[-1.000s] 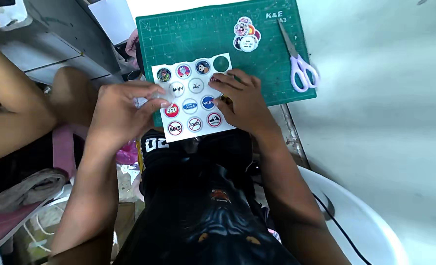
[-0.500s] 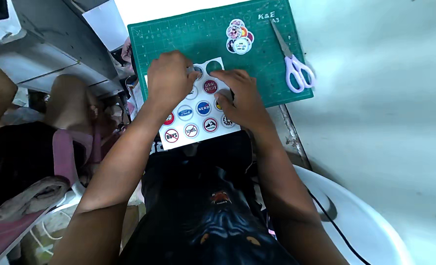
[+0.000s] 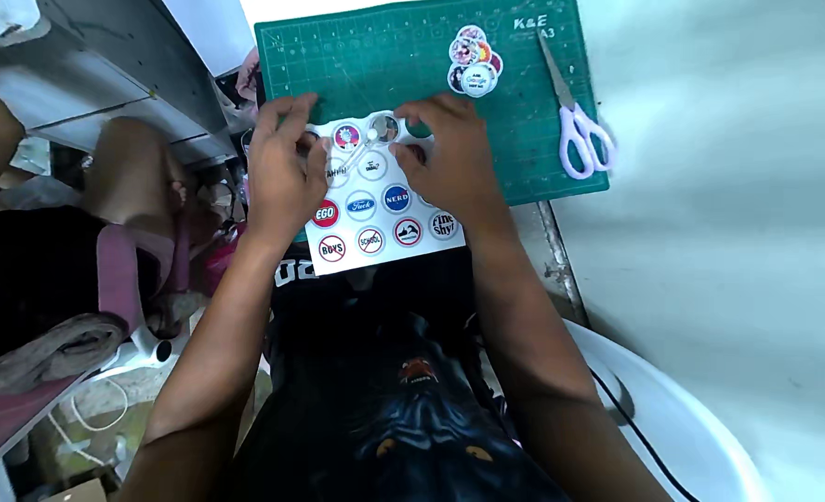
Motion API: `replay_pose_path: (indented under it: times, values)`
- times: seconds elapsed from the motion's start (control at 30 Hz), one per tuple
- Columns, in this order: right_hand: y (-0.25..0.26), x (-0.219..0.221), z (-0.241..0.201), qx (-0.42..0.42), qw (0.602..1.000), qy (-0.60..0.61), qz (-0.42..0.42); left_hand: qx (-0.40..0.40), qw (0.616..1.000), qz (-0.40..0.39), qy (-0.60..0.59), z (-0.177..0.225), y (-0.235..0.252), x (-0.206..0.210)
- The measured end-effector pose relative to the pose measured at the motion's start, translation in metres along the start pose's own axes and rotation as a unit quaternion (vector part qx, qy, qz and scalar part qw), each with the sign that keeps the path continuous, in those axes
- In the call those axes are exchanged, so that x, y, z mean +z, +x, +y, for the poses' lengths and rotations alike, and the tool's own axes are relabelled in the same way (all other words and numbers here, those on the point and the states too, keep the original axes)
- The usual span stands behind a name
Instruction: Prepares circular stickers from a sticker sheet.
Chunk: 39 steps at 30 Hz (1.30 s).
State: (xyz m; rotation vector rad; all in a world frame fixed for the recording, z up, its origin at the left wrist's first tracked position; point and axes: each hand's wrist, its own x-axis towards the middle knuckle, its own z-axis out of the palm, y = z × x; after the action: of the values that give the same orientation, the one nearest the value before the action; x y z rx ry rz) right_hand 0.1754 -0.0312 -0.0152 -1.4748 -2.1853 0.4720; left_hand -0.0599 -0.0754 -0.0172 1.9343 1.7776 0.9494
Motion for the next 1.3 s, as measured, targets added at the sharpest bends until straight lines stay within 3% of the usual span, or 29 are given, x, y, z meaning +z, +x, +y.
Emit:
replay_pose_path:
  times: [0.17,0.37,0.5,0.7,1.3]
  values:
    - [0.008,0.01,-0.019,0.042,0.998,0.02,0.031,-0.055,0.997,0.02,0.04,-0.018,-0.012,0.001]
    - [0.006,0.03,-0.051,0.086,0.986,-0.133,0.049,-0.097,0.995,0.021,0.023,-0.029,-0.015,0.007]
    - [0.008,0.033,-0.058,0.103,0.984,-0.138,0.034,-0.09,0.996,0.025,0.003,-0.031,-0.018,0.007]
    - [0.008,0.015,-0.051,0.061,0.992,-0.106,-0.03,-0.089,0.996,0.018,-0.007,-0.033,-0.018,0.006]
    - [0.003,0.02,-0.023,0.058,0.995,-0.084,0.0,-0.097,0.995,0.015,-0.035,-0.031,-0.019,0.007]
